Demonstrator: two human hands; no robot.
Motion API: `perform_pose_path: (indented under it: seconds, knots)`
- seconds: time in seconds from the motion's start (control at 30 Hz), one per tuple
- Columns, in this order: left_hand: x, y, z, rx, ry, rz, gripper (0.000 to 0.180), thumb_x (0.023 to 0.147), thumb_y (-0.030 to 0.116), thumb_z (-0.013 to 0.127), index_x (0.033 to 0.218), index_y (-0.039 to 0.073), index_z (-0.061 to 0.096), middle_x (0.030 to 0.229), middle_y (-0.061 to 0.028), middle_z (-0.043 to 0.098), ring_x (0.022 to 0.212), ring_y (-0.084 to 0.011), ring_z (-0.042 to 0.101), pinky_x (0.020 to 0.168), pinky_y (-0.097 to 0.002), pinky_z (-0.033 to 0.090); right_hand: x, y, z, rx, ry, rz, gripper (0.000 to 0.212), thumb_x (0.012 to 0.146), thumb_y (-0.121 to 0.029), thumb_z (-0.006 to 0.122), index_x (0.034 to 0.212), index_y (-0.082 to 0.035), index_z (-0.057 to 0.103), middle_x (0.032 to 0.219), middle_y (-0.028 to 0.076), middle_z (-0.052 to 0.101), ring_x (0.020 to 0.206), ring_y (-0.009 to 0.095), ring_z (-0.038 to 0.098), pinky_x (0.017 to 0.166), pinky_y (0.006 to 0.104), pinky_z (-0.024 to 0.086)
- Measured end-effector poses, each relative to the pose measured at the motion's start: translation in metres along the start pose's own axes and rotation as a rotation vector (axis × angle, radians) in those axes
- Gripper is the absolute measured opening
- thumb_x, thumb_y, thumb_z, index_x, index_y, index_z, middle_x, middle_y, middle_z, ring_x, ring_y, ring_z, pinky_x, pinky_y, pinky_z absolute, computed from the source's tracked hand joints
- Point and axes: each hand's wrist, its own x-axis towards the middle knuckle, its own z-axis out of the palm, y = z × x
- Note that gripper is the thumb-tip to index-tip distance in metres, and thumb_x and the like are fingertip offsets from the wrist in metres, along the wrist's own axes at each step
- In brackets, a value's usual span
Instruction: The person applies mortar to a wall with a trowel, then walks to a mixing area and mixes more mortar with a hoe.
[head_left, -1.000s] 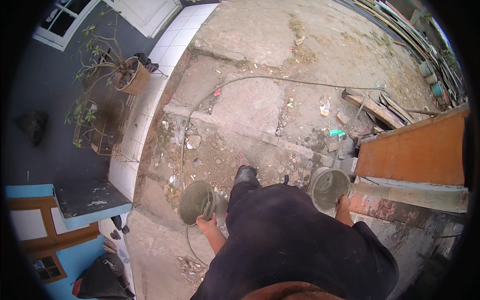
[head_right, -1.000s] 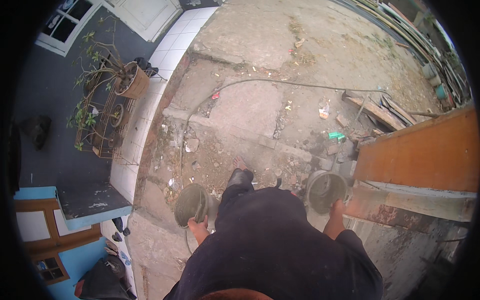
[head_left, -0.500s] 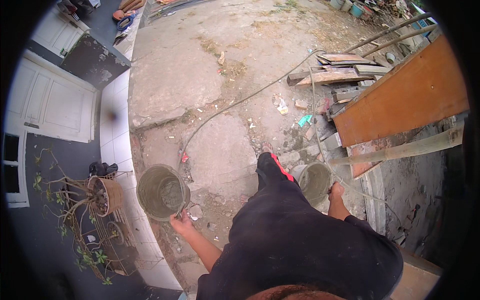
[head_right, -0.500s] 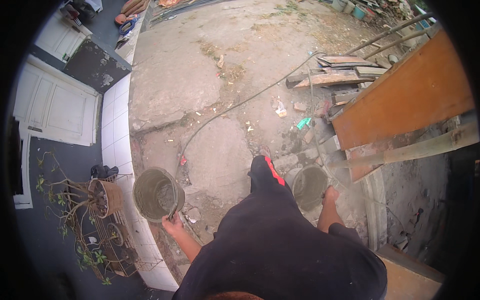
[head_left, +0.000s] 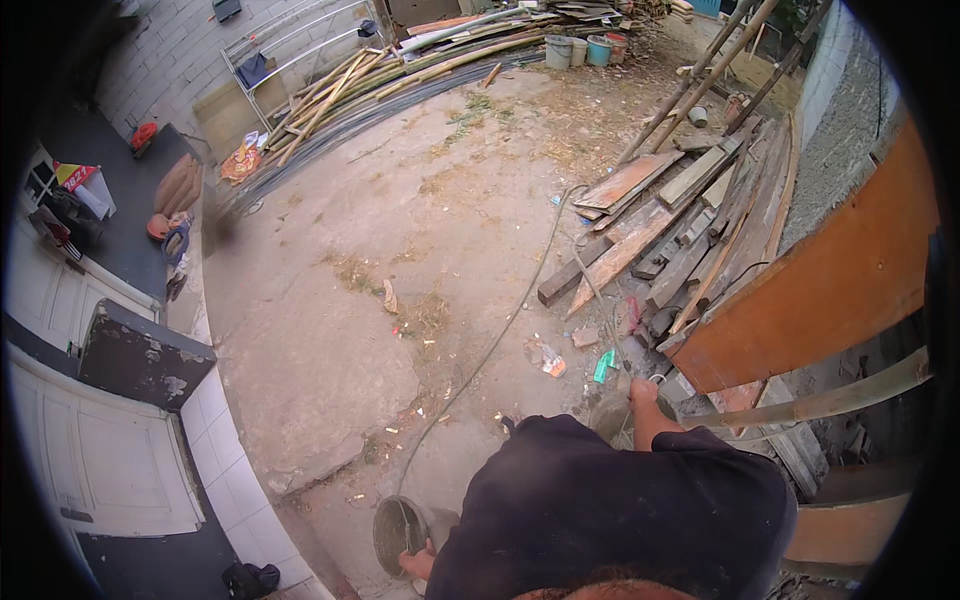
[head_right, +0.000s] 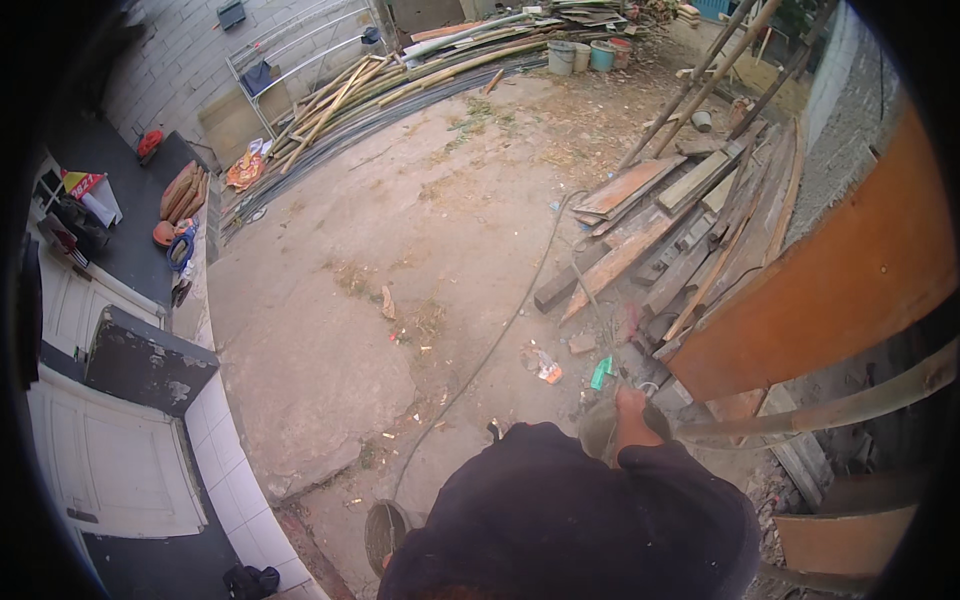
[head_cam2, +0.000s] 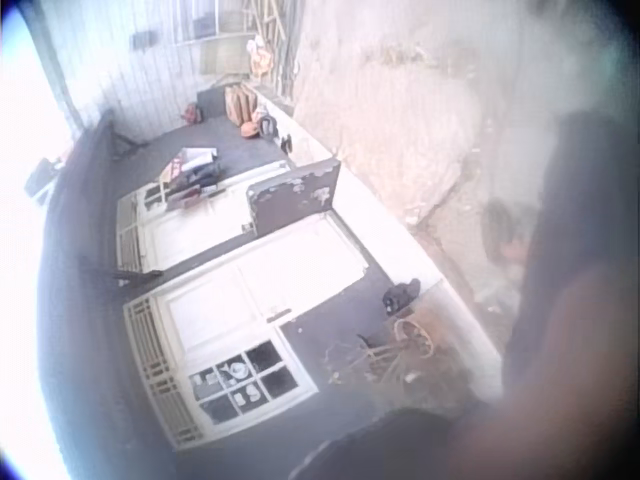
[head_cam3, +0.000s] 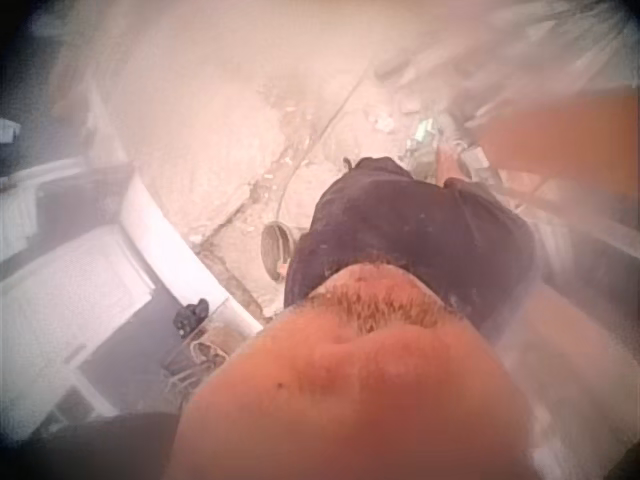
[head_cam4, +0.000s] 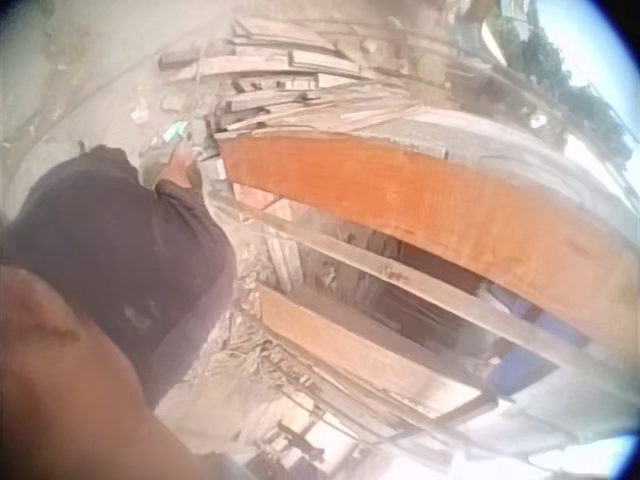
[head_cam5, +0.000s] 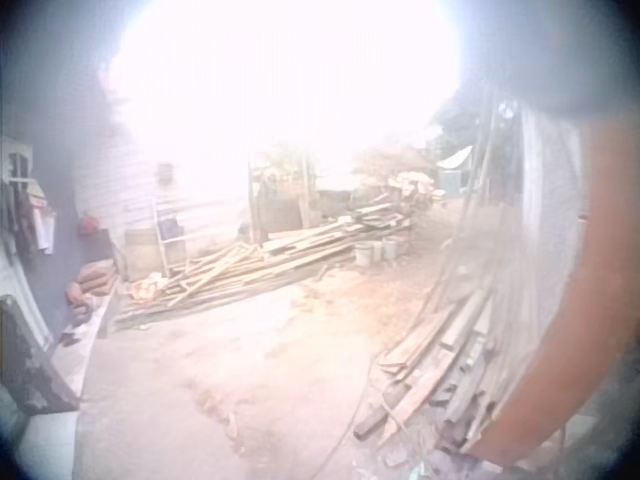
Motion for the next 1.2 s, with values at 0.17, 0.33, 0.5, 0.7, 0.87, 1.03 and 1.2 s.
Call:
perform_pose_path:
  seconds: [0.17,0.33,0.5,0.7,0.87,1.03,1.2]
  knots:
    - [0.013,0.034,0.126,0.128,0.02,0.037,0.048,0.073,0.017,0.058,0.116,-0.004,0.055,0.119,-0.0203,0.056,0.112,-0.0373,0.054,0.096,-0.0526,0.048,-0.09,-0.221,0.035,0.41,-0.207,0.149,0.021,0.084,-0.02,0.062,0.083,0.0,0.058,0.07,0.01,0.056,0.054,0.021,0.056,0.044,0.0422,0.045]
    - [0.044,0.03,0.296,0.273,-0.077,-0.022,0.05,0.074,0.018,0.058,0.12,-0.002,0.054,0.123,-0.0189,0.055,0.115,-0.0366,0.052,0.096,-0.0529,0.047,-0.072,-0.269,0.036,0.627,-0.151,0.15,0.023,0.088,-0.026,0.064,0.08,-0.006,0.057,0.068,0.004,0.054,0.059,0.019,0.056,0.056,0.037,0.048]
    - [0.092,0.061,0.466,0.293,-0.129,-0.015,0.053,0.074,0.02,0.057,0.123,0.001,0.053,0.127,-0.0175,0.054,0.118,-0.0359,0.05,0.096,-0.0531,0.045,-0.07,-0.29,0.1,0.883,0.01,0.224,0.021,0.088,-0.025,0.063,0.081,-0.007,0.056,0.065,0.005,0.053,0.057,0.019,0.056,0.055,0.0377,0.05]
    - [0.106,0.091,0.733,0.193,-0.232,-0.031,0.055,0.075,0.021,0.056,0.126,0.003,0.053,0.128,-0.0159,0.053,0.12,-0.0352,0.047,0.096,-0.0522,0.043,-0.06,-0.303,0.173,0.729,0.16,0.317,0.018,0.088,-0.021,0.061,0.082,-0.005,0.056,0.064,0.006,0.052,0.056,0.021,0.056,0.052,0.0396,0.049]
    - [0.059,0.135,0.916,0.171,-0.317,-0.036,0.05,0.076,0.019,0.057,0.123,0.002,0.053,0.121,-0.0162,0.052,0.116,-0.0365,0.046,0.096,-0.0495,0.044,-0.114,-0.35,0.241,0.526,0.046,0.574,0.017,0.088,-0.022,0.062,0.094,-0.006,0.062,0.075,0.008,0.061,0.061,0.024,0.062,0.054,0.0399,0.047]
    - [0.059,0.118,1.032,0.334,-0.765,0.513,0.039,0.079,0.011,0.055,0.116,0.0,0.054,0.11,-0.0158,0.055,0.102,-0.0337,0.055,0.094,-0.0482,0.049,-0.096,-0.294,0.303,-0.966,0.1,-0.206,0.011,0.079,-0.017,0.068,0.075,-0.007,0.067,0.088,0.015,0.07,0.075,0.033,0.07,0.064,0.0464,0.053]
    - [0.031,0.087,1.141,0.073,-0.637,-0.129,0.04,0.078,0.015,0.057,0.113,-0.004,0.057,0.111,-0.0176,0.06,0.104,-0.0341,0.059,0.093,-0.0516,0.051,-0.022,-0.321,0.306,-0.889,0.155,-0.042,0.013,0.08,-0.018,0.065,0.082,-0.006,0.068,0.089,0.018,0.07,0.084,0.034,0.069,0.071,0.046,0.053]
